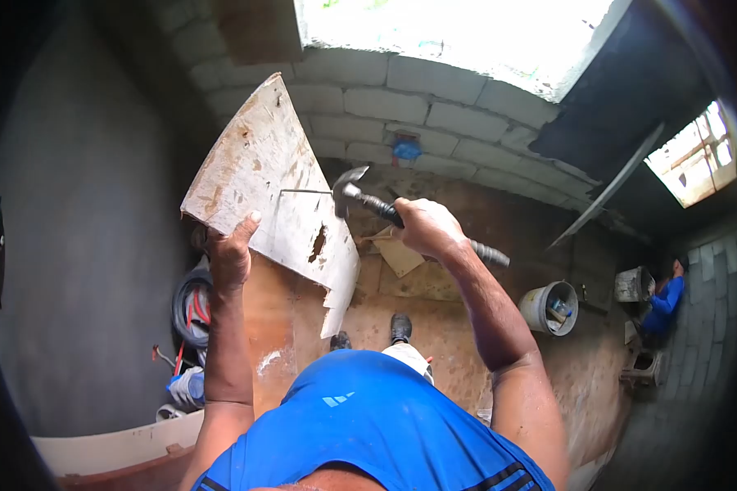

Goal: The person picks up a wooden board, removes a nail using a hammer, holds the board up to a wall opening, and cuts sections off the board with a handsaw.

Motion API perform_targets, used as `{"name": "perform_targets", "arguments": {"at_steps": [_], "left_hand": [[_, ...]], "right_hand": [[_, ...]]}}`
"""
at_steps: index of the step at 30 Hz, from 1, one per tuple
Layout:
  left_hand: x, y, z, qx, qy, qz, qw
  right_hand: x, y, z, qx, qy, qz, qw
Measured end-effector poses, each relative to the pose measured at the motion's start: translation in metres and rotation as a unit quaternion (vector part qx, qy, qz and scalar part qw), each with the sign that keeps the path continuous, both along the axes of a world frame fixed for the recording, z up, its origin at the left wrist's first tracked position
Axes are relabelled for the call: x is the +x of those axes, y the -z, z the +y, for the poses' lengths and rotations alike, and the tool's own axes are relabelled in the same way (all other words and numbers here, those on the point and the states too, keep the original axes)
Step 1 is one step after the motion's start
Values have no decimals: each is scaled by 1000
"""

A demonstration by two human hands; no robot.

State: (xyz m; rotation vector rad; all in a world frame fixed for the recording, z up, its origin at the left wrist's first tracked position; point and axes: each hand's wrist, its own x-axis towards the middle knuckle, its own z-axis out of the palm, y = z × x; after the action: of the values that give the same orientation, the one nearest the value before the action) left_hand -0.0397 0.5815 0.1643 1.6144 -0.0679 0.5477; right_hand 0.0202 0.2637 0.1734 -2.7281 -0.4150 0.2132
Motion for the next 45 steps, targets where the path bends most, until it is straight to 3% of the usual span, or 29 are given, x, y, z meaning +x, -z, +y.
{"name": "perform_targets", "arguments": {"at_steps": [2,5,9,11,12,14,17,18,19,20,21,23,25,32,35,37,39,41,43,45], "left_hand": [[6,2,-2,-29,33,-4,999],[9,3,-3,-65,82,2,995],[15,3,-3,-78,104,48,990],[19,12,0,34,66,7,997],[18,0,-5,-63,101,40,992],[18,-6,-14,-78,89,42,992],[21,4,-24,-122,63,8,990],[22,8,-24,-125,69,-1,990],[21,12,-24,-129,75,-9,989],[20,12,-25,-129,73,-3,989],[20,11,-26,-122,80,9,989],[18,12,-32,-113,90,29,989],[21,14,-39,-87,71,24,993],[30,18,-50,-74,47,-13,996],[40,23,-43,25,16,20,999],[47,16,-43,-65,23,-3,998],[47,11,-47,19,19,-5,1000],[46,6,-64,31,7,11,999],[45,9,-76,40,-8,24,999],[45,22,-80,-4,-21,75,997]], "right_hand": [[1,-8,4,-131,-73,39,988],[-2,-22,23,-174,-106,51,978],[-1,-43,27,-171,-92,43,980],[-4,-48,25,-184,-94,33,978],[-6,-51,23,-184,-86,30,979],[-7,-37,10,-181,-66,18,981],[-12,0,-21,4,36,45,998],[-11,23,-24,5,32,50,998],[-11,50,-26,155,90,56,982],[-14,66,-27,301,149,61,940],[-21,56,-13,299,153,68,939],[-34,34,20,570,140,150,795],[-33,30,46,594,134,92,788],[-31,54,54,574,156,90,799],[-45,69,46,608,136,80,778],[-34,86,23,597,91,125,787],[-22,70,6,512,66,106,850],[-11,56,-4,516,35,137,845],[-1,76,-6,551,-2,127,825],[-16,40,-14,526,41,195,827]]}}
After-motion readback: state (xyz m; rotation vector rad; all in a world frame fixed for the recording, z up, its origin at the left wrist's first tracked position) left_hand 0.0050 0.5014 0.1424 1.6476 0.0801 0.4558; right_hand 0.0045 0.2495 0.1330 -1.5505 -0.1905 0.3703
